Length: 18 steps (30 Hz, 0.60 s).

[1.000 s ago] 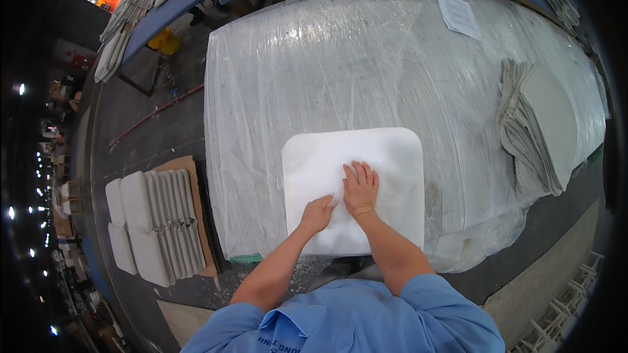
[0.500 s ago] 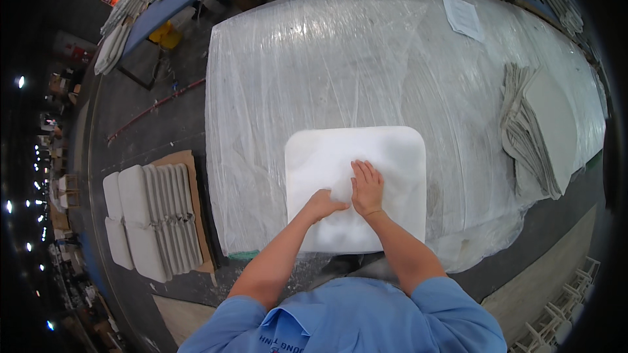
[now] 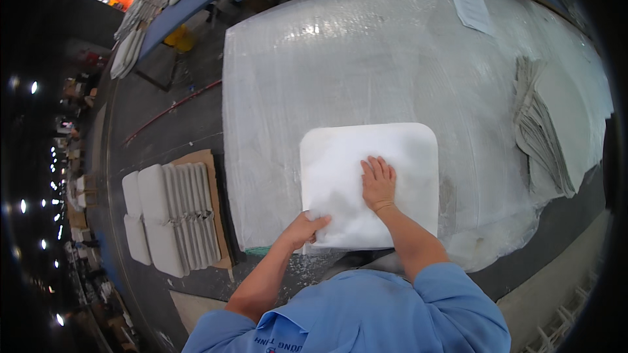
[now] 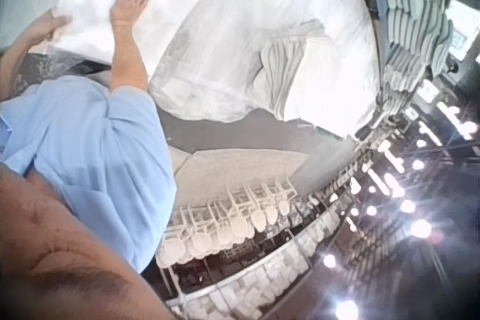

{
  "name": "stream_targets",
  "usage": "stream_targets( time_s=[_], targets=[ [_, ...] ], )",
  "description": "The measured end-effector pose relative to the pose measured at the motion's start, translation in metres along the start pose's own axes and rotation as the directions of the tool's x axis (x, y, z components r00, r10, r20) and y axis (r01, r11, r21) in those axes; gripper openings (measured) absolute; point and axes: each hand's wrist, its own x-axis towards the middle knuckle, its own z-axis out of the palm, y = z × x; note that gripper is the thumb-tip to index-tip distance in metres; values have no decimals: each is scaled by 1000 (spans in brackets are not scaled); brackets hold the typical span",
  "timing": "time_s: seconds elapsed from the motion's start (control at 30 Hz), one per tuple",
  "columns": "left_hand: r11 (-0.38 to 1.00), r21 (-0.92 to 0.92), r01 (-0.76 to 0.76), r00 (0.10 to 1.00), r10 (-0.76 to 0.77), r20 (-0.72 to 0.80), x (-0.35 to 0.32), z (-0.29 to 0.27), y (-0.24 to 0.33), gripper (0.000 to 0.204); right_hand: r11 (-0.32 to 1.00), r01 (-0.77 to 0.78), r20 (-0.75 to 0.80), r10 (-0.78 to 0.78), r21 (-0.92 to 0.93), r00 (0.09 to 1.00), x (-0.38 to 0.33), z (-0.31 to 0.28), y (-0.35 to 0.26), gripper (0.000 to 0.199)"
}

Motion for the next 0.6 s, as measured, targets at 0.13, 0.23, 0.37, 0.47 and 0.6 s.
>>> stream_targets(
  time_s=[0.13,0.23,0.37,0.47,0.6],
  targets=[
    [928,-352,-125,982,165,87,-24,-17,4,22,995,11,42,-15,99,999,6,-18,-5,34],
    [938,-294,-183,971,220,96,-27,-10,9,27,863,-92,148,20,497,989,17,-47,-15,30],
    [960,-120,-253,962,263,75,-17,12,21,25,296,-743,784,-32,600,620,36,-97,-52,25],
    [961,-8,-275,961,275,15,-6,28,32,21,524,-647,810,-157,554,565,28,-92,-39,14],
    [979,66,-195,981,196,-9,0,35,39,15,352,-704,752,-1,617,659,20,-97,-22,11]
  ],
)
